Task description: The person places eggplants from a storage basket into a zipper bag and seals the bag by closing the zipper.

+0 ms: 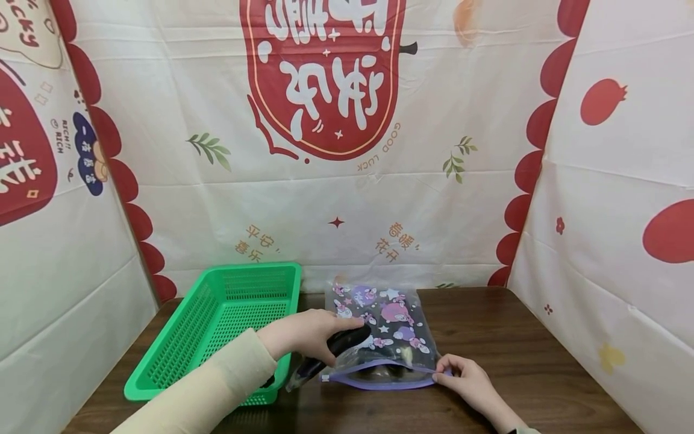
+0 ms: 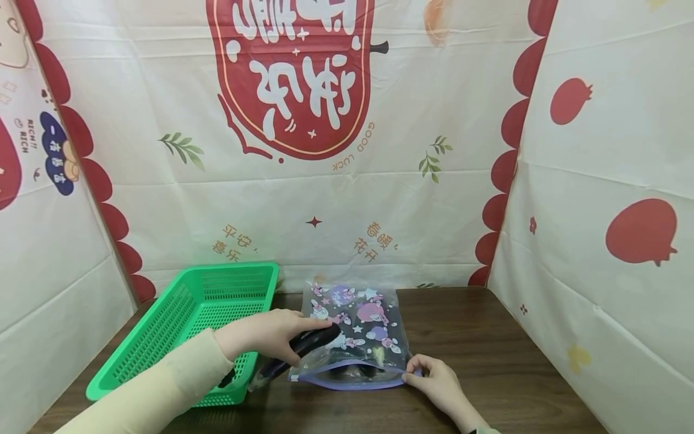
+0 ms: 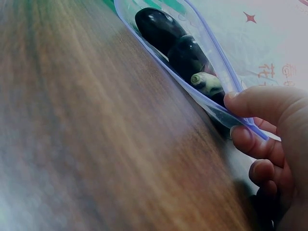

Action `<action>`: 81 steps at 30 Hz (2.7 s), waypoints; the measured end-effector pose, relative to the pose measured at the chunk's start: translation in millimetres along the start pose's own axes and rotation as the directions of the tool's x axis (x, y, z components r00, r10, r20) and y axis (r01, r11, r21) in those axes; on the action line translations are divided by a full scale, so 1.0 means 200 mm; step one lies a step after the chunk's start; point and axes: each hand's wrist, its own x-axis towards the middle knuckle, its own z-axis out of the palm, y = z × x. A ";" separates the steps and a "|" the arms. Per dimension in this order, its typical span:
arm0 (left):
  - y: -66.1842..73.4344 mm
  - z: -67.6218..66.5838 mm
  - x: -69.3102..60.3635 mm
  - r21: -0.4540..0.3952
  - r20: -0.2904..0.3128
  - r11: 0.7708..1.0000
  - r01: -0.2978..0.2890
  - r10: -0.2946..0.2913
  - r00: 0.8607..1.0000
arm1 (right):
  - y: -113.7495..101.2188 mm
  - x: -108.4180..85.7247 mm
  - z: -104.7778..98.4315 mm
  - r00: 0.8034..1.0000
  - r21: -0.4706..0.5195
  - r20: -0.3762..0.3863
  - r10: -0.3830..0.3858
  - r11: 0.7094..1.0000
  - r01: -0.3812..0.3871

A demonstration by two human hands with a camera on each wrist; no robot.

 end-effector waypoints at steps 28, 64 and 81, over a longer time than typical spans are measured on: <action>0.14 0.31 -0.04 0.078 -0.004 0.985 -0.156 0.156 0.988 | -0.01 0.00 -0.02 1.000 0.011 -0.012 0.002 1.000 -0.002; 0.16 0.51 0.01 -0.093 -0.082 0.982 0.165 -0.173 0.981 | -0.01 -0.01 0.00 0.999 0.034 -0.003 -0.038 0.999 0.038; 0.20 0.54 0.05 -0.026 -0.165 0.973 0.230 -0.231 0.959 | -0.01 -0.01 -0.01 1.000 0.028 0.006 -0.018 0.999 0.017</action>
